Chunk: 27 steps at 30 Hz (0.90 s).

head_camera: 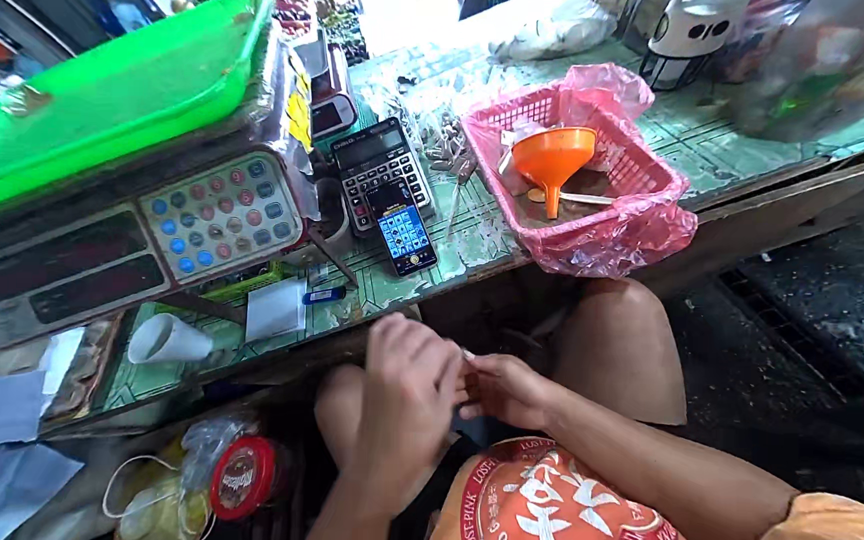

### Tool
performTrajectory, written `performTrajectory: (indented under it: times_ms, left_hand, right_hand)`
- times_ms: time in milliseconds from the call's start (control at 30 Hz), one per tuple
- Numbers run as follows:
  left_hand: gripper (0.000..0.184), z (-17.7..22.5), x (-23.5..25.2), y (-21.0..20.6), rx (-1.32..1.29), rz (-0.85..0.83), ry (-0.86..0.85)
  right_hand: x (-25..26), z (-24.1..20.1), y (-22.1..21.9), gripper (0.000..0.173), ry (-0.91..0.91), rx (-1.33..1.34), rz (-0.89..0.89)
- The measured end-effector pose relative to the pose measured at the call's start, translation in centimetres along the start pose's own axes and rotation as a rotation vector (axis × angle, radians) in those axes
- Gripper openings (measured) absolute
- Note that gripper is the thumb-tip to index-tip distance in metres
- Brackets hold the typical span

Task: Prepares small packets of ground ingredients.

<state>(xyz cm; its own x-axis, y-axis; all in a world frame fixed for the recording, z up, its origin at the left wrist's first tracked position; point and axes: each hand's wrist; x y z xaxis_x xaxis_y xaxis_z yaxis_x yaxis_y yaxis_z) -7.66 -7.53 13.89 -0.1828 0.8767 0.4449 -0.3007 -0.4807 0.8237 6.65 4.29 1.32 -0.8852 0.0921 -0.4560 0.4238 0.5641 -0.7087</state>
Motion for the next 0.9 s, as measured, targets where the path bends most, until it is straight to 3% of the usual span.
performTrajectory:
  times_ms: [100,267,500,733,900]
  left_hand:
    - [0.014,1.4,-3.7,-3.2,-0.079,0.025,-0.023]
    - [0.015,2.2,-8.3,-5.8,-0.194,0.027,-0.006]
    - [0.017,0.8,-11.9,-8.2,-0.311,-0.086,0.094]
    - [0.01,-0.7,-12.7,-8.5,-0.535,-0.073,0.139]
    - [0.007,-3.1,-12.8,-7.7,-1.035,0.084,0.516]
  right_hand:
    - [0.1,0.6,-0.7,0.056,-0.079,0.193,-0.065]
    - [1.3,1.8,-0.6,0.049,-0.141,0.298,0.015]
    - [2.1,0.1,0.1,0.03,0.001,0.307,0.066]
    - [1.4,-1.1,0.7,0.03,0.126,0.231,0.131]
    - [-0.1,-2.8,0.8,0.03,0.201,0.049,0.113]
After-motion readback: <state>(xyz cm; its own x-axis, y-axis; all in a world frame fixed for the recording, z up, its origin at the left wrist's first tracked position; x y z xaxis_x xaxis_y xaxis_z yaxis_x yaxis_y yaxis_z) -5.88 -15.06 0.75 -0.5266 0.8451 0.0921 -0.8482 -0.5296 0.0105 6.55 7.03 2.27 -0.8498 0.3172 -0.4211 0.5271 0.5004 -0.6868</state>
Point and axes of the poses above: each hand's wrist, its own x-axis towards the middle knuckle, its own y-axis out of the back of the hand, z = x × y, and after that the axes turned 1 degree about x, right-handed
